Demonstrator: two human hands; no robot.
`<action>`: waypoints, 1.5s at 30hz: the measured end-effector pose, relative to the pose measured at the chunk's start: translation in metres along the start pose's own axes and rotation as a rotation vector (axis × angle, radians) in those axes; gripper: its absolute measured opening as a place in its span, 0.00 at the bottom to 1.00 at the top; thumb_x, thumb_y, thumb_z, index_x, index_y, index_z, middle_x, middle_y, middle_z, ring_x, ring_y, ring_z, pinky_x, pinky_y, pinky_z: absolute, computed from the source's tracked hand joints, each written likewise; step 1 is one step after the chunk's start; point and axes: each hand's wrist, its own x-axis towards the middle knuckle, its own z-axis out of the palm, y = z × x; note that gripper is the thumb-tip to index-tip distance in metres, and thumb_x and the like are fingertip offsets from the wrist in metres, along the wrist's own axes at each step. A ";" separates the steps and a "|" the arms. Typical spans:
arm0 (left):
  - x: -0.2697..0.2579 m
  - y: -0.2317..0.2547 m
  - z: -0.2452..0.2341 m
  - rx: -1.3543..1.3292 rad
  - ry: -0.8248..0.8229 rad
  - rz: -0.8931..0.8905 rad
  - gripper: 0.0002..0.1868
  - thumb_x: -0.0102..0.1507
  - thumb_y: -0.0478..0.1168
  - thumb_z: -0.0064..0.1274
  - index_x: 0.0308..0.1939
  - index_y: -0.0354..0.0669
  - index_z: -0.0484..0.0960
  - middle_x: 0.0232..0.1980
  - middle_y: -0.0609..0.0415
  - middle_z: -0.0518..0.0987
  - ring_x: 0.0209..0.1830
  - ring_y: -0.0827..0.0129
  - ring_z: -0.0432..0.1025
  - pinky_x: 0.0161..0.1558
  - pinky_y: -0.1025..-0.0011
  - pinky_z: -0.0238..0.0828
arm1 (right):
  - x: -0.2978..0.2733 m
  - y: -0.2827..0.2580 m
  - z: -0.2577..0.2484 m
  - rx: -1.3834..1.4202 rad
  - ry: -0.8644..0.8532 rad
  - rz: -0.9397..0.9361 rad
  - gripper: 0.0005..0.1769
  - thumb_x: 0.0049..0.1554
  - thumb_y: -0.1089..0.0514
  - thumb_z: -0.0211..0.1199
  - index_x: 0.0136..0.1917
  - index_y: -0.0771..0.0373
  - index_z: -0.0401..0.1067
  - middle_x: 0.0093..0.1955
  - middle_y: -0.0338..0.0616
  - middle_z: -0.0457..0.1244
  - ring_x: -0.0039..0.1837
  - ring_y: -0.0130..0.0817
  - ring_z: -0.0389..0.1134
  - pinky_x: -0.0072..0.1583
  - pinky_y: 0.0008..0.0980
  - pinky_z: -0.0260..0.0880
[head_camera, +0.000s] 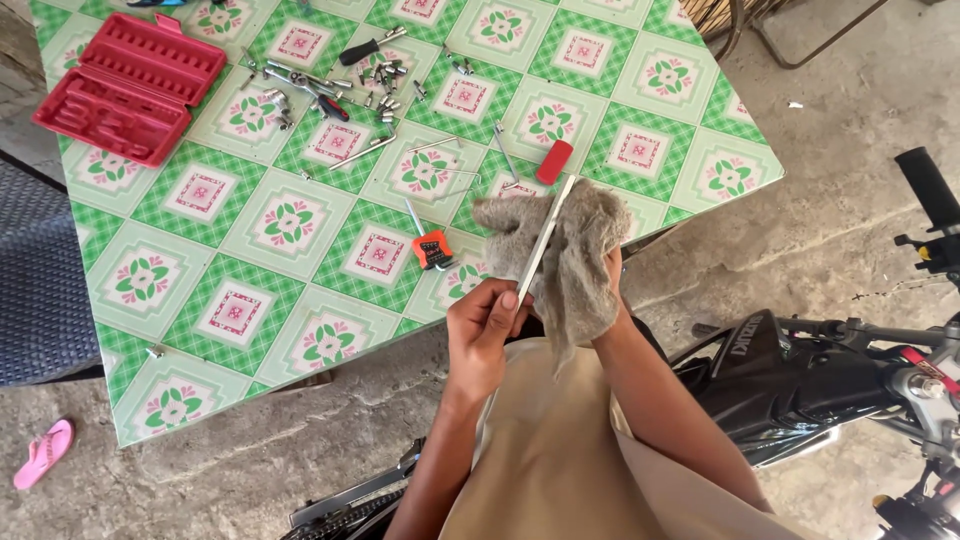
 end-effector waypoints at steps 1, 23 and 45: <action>0.000 0.002 0.001 -0.001 0.000 -0.002 0.15 0.74 0.41 0.49 0.43 0.27 0.79 0.27 0.61 0.68 0.26 0.79 0.58 0.31 0.77 0.53 | 0.002 -0.001 -0.015 0.000 0.002 -0.001 0.25 0.56 0.51 0.56 0.62 0.67 0.67 0.52 0.55 0.69 0.48 0.47 0.75 0.49 0.46 0.80; 0.021 0.006 0.003 0.223 0.063 0.031 0.15 0.73 0.42 0.48 0.40 0.32 0.79 0.28 0.59 0.73 0.27 0.78 0.64 0.31 0.76 0.59 | 0.017 0.021 -0.092 -0.692 -0.260 -0.126 0.22 0.61 0.60 0.67 0.65 0.70 0.67 0.51 0.49 0.67 0.49 0.37 0.70 0.47 0.39 0.73; 0.009 0.024 0.032 0.892 0.093 0.303 0.02 0.67 0.33 0.54 0.40 0.38 0.78 0.31 0.40 0.80 0.30 0.46 0.77 0.31 0.56 0.71 | 0.037 0.009 -0.026 -0.415 -0.066 -0.108 0.23 0.63 0.49 0.60 0.67 0.61 0.65 0.59 0.55 0.65 0.54 0.44 0.71 0.54 0.46 0.74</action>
